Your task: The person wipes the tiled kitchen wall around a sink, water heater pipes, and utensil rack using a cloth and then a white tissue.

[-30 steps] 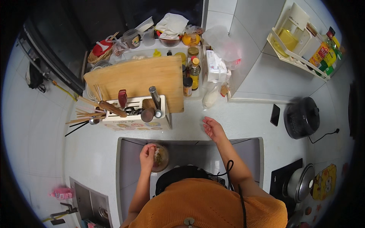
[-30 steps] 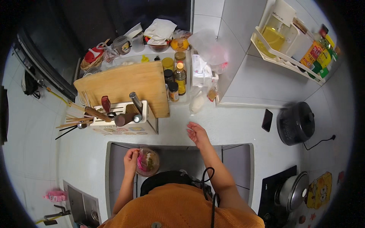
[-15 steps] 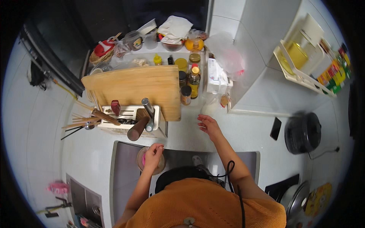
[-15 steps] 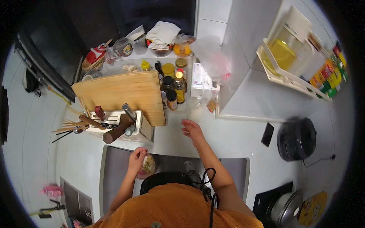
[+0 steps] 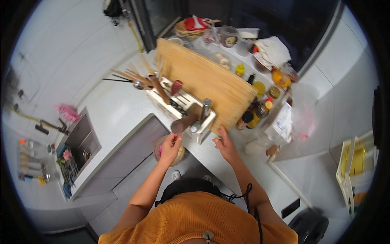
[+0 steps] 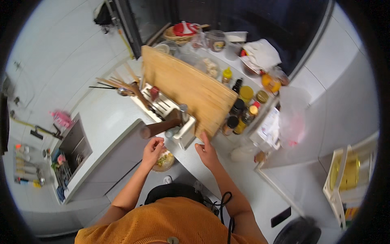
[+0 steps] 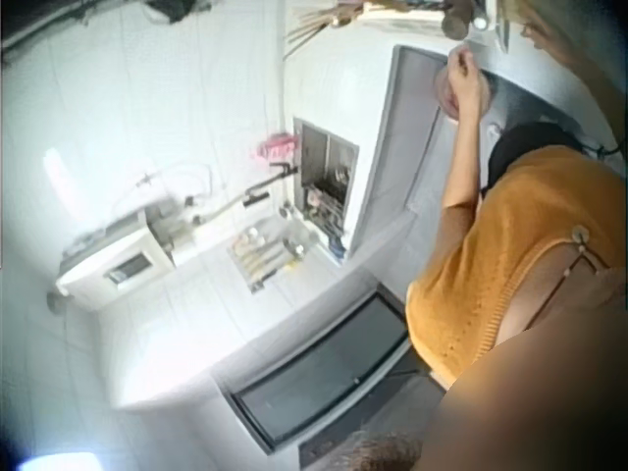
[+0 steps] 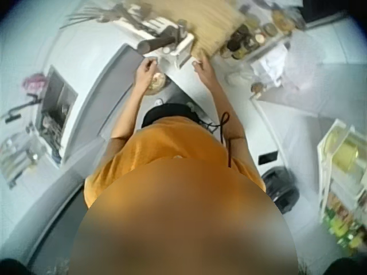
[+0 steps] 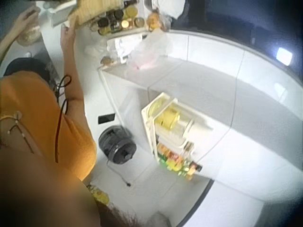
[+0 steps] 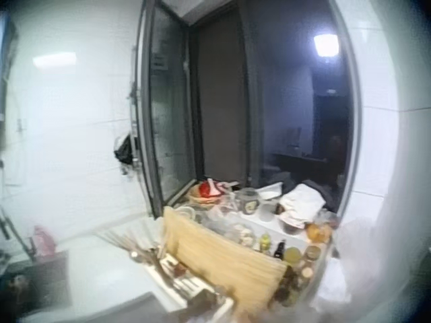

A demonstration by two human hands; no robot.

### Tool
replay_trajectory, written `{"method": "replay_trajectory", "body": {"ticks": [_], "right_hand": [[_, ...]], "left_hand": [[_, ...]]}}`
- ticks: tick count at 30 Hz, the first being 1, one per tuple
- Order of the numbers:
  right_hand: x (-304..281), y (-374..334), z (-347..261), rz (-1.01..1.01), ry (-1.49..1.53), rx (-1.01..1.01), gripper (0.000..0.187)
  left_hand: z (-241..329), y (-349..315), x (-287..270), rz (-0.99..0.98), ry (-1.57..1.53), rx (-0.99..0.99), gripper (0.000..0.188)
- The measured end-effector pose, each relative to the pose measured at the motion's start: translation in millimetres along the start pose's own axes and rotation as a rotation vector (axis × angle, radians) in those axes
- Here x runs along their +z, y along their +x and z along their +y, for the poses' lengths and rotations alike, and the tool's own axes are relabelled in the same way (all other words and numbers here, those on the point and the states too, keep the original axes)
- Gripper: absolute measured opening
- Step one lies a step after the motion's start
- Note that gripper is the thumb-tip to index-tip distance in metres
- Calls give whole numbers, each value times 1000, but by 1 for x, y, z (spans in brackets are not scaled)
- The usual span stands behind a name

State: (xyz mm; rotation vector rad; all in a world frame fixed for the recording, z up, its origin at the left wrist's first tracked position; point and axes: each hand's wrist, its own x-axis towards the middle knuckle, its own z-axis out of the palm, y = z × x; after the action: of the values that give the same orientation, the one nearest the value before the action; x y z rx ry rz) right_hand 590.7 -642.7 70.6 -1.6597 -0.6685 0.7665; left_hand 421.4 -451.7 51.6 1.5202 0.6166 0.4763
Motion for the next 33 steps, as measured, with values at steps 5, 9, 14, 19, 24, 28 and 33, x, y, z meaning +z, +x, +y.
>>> {"method": "replay_trajectory", "body": {"ticks": [5,9,14,19,24,28,33], "right_hand": [[33,11,-16,-18,-16,-140,79],[38,11,-11,4,-34,-151,83],[39,17,0,-11,-24,-167,86],[50,21,-7,-27,-57,-171,85],[74,33,-39,-12,-1,-68,86],[97,59,-14,13,-83,-281,88],[131,85,-22,29,-106,-289,88]], "left_hand": [[55,2,1,279,80,250,37],[70,14,-9,295,240,307,50],[84,27,-12,208,619,464,56],[83,42,-22,176,822,587,63],[74,58,-43,198,837,609,65],[71,73,-66,221,845,643,69],[68,97,-106,209,854,682,72]]}}
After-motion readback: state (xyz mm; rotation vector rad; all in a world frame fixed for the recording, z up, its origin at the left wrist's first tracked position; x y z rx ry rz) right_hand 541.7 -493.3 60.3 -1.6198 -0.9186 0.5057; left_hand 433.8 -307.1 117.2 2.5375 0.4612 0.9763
